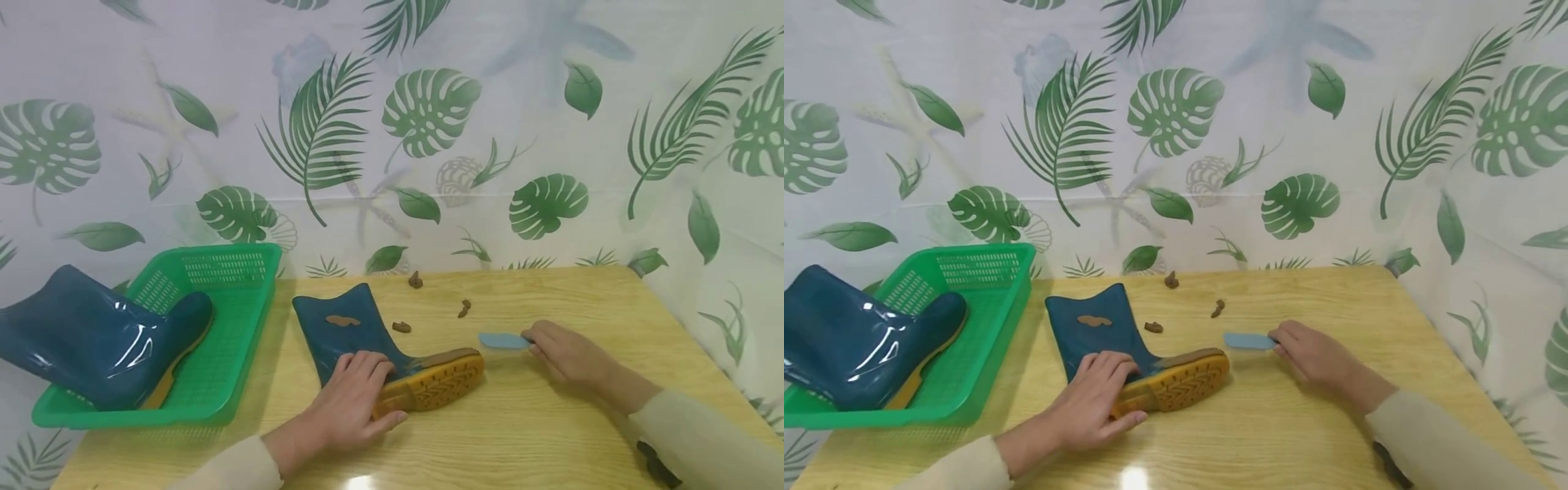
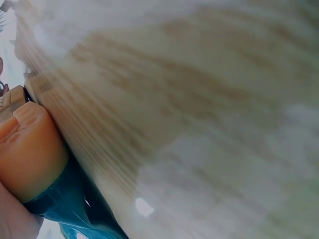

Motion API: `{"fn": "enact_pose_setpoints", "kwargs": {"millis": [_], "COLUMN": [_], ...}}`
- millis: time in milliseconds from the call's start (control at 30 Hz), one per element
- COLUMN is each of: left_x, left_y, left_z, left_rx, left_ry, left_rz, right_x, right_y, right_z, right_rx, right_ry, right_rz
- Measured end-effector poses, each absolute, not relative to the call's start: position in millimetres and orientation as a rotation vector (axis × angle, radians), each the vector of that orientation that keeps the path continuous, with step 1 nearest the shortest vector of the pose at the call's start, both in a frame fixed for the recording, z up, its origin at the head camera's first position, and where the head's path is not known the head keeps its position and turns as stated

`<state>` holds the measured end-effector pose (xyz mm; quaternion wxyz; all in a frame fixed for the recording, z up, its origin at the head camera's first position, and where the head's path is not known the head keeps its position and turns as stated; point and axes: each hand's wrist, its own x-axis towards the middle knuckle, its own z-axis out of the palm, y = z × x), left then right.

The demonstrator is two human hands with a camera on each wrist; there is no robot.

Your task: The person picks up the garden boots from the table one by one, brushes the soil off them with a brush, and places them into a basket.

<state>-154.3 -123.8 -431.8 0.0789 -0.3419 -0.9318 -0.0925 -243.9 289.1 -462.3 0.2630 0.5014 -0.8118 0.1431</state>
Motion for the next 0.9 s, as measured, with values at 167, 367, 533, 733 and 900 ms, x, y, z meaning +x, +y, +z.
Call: {"fn": "enact_pose_setpoints", "kwargs": {"millis": [167, 367, 533, 733, 900], "left_x": [-154, -153, -154, -155, -156], "left_y": [-125, -127, -127, -124, -124], "left_z": [-432, -432, -433, -432, -429], "left_rx": [-1.022, -1.026, -1.038, -1.055, -1.05], "left_ry": [-2.804, -2.808, -2.796, -2.764, -2.784], "left_rz": [-0.282, -0.282, -0.296, -0.279, -0.261], "right_x": [-244, -241, -240, -244, -245], "right_y": [288, 279, 277, 285, 285], "right_z": [-465, -465, -464, -462, -459], "right_rx": [1.402, 1.407, 1.415, 1.379, 1.405], "right_ry": [-2.208, -2.231, -2.228, -2.205, -2.181], "right_rz": [0.409, 0.447, 0.46, 0.437, 0.436]}}
